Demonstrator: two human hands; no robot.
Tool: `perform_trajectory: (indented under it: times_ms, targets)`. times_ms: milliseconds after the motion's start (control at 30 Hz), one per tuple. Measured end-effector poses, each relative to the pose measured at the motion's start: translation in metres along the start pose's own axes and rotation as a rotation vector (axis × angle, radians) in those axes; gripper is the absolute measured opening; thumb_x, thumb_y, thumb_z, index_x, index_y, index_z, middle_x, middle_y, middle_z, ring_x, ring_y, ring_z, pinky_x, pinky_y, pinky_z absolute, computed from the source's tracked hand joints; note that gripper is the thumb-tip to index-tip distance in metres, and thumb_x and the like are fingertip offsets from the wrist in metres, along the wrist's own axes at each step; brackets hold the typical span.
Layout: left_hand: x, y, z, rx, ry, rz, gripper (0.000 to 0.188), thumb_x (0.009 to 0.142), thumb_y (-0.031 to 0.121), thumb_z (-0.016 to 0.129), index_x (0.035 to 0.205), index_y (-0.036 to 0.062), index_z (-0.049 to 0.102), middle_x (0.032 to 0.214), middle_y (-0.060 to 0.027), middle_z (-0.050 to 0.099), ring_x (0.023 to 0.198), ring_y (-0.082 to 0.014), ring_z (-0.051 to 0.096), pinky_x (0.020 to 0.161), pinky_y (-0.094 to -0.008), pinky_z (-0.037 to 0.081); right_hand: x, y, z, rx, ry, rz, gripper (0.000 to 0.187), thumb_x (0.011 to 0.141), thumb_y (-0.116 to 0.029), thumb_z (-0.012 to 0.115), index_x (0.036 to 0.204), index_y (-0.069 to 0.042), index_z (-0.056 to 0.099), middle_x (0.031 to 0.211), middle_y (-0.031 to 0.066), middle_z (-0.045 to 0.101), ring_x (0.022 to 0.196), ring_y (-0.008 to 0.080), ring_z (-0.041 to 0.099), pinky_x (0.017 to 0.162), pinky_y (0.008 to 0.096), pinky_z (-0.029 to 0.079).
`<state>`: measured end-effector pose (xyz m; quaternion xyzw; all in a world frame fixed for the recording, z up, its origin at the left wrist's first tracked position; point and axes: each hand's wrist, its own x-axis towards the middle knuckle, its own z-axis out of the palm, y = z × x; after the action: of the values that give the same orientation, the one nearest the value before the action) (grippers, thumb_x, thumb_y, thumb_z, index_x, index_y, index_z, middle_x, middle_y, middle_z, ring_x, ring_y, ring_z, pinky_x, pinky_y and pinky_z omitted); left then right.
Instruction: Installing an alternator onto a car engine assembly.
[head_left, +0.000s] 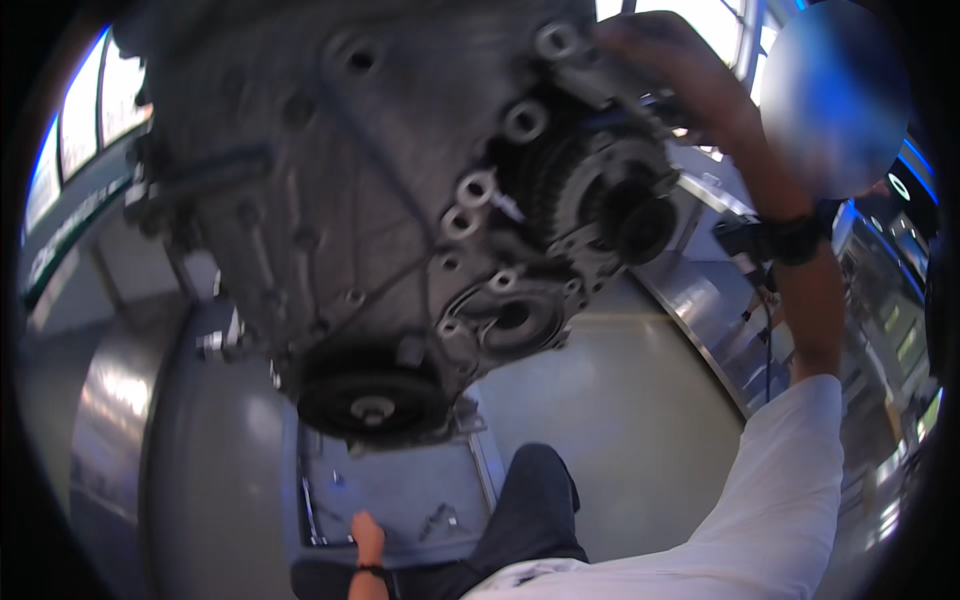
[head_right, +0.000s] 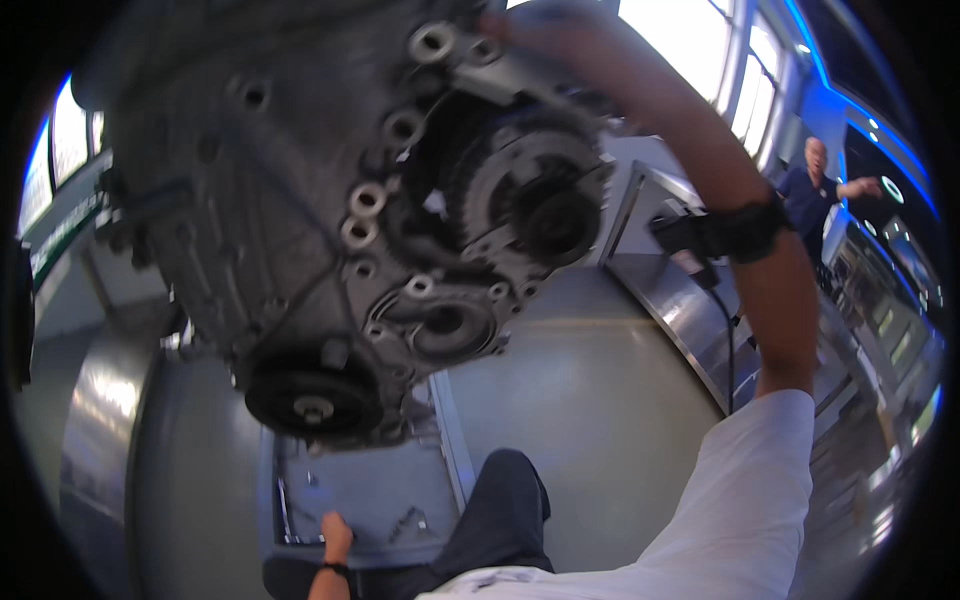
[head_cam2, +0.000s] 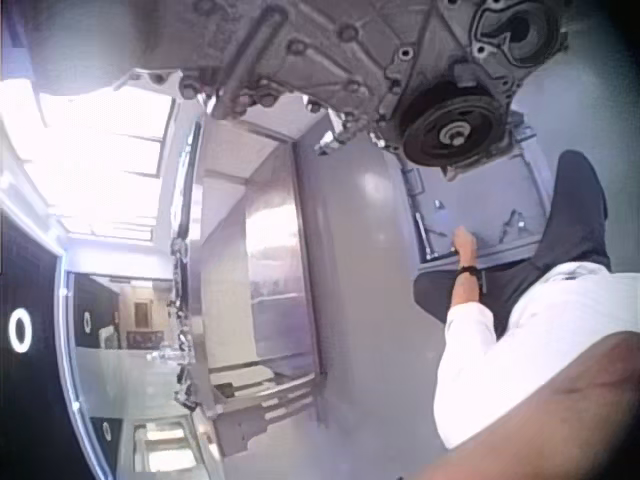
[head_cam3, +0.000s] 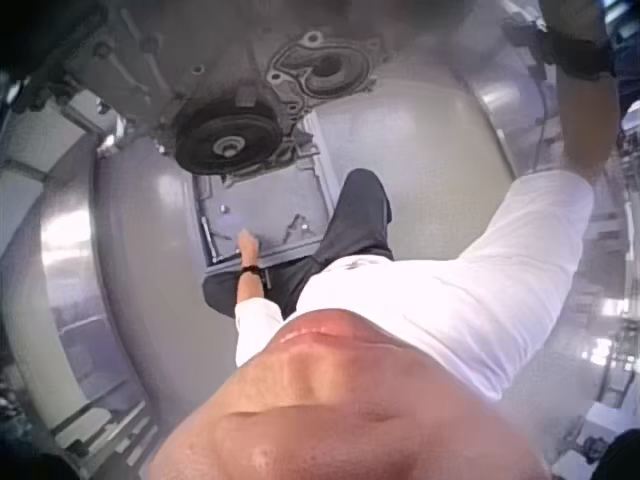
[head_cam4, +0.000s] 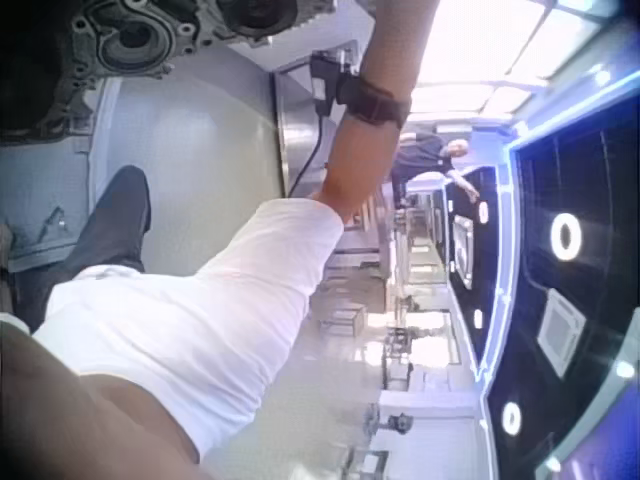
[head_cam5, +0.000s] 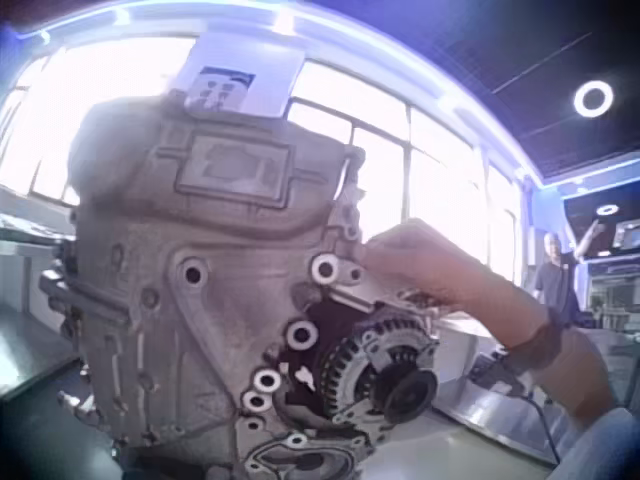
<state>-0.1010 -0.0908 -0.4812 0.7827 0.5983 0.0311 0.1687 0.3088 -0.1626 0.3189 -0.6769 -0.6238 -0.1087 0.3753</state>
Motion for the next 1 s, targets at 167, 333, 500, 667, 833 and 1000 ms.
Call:
perform_trajectory:
  times_ms: [167, 333, 500, 667, 833, 1000]
  targets:
    - [0.002, 0.097, -0.102, -0.713, -0.201, 0.163, 0.019, 0.073, 0.001, 0.069, 0.092, 0.0012, 0.071, 0.092, -0.0144, 0.068, 0.091, -0.0212, 0.067, 0.078, -0.0307, 0.052, -0.025, -0.046, -0.023, -0.058, -0.064, -0.121, 0.042, 0.086, -0.039, 0.066, 0.092, 0.002, 0.071, 0.074, 0.0045, 0.064, 0.068, 0.0106, 0.055, 0.063, 0.0281, 0.043]
    - [-0.085, 0.231, -0.357, -1.224, -0.403, 0.627, 0.018, 0.081, -0.002, 0.067, 0.099, -0.0014, 0.065, 0.094, -0.0064, 0.064, 0.087, -0.0128, 0.06, 0.075, -0.0252, 0.049, -0.008, -0.043, -0.033, -0.026, -0.095, -0.169, 0.043, 0.086, -0.04, 0.066, 0.072, 0.001, 0.067, 0.055, -0.0009, 0.049, 0.051, 0.0077, 0.042, 0.048, 0.0285, 0.032]
    - [-0.116, 0.3, -0.511, -1.158, 0.281, 1.178, 0.012, 0.078, 0.002, 0.071, 0.083, -0.0011, 0.06, 0.091, -0.0146, 0.062, 0.08, -0.0165, 0.061, 0.07, -0.0269, 0.05, 0.004, -0.039, -0.025, -0.02, -0.073, -0.244, 0.05, 0.083, -0.043, 0.068, 0.056, -0.002, 0.059, 0.047, -0.0031, 0.032, 0.043, 0.0091, 0.028, 0.043, 0.0322, 0.021]
    - [-0.112, 0.366, -0.608, -1.114, 0.571, 1.357, 0.026, 0.088, 0.015, 0.067, 0.106, 0.0034, 0.054, 0.112, -0.011, 0.051, 0.099, -0.0178, 0.055, 0.081, -0.0365, 0.052, 0.007, -0.041, -0.03, 0.06, -0.135, -0.28, 0.051, 0.079, -0.043, 0.07, 0.053, -0.001, 0.056, 0.047, 0.0009, 0.026, 0.044, 0.0139, 0.025, 0.046, 0.0363, 0.02]
    - [-0.106, 0.409, -0.647, -1.014, 0.521, 1.294, 0.019, 0.091, 0.004, 0.058, 0.11, 0.0015, 0.058, 0.114, -0.0112, 0.054, 0.093, -0.017, 0.061, 0.085, -0.0314, 0.052, 0.013, -0.034, -0.031, 0.067, -0.152, -0.349, 0.049, 0.077, -0.043, 0.072, 0.067, 0.005, 0.065, 0.057, 0.0093, 0.049, 0.053, 0.0201, 0.046, 0.053, 0.04, 0.035]
    - [-0.114, 0.418, -0.657, -0.937, 0.62, 1.166, 0.015, 0.091, 0.003, 0.059, 0.106, 0.0006, 0.058, 0.112, -0.0101, 0.055, 0.096, -0.016, 0.058, 0.084, -0.0322, 0.052, 0.028, -0.032, -0.023, 0.078, -0.269, -0.387, 0.052, 0.075, -0.045, 0.073, 0.086, 0.006, 0.069, 0.076, 0.0139, 0.064, 0.07, 0.0235, 0.06, 0.064, 0.0374, 0.046]
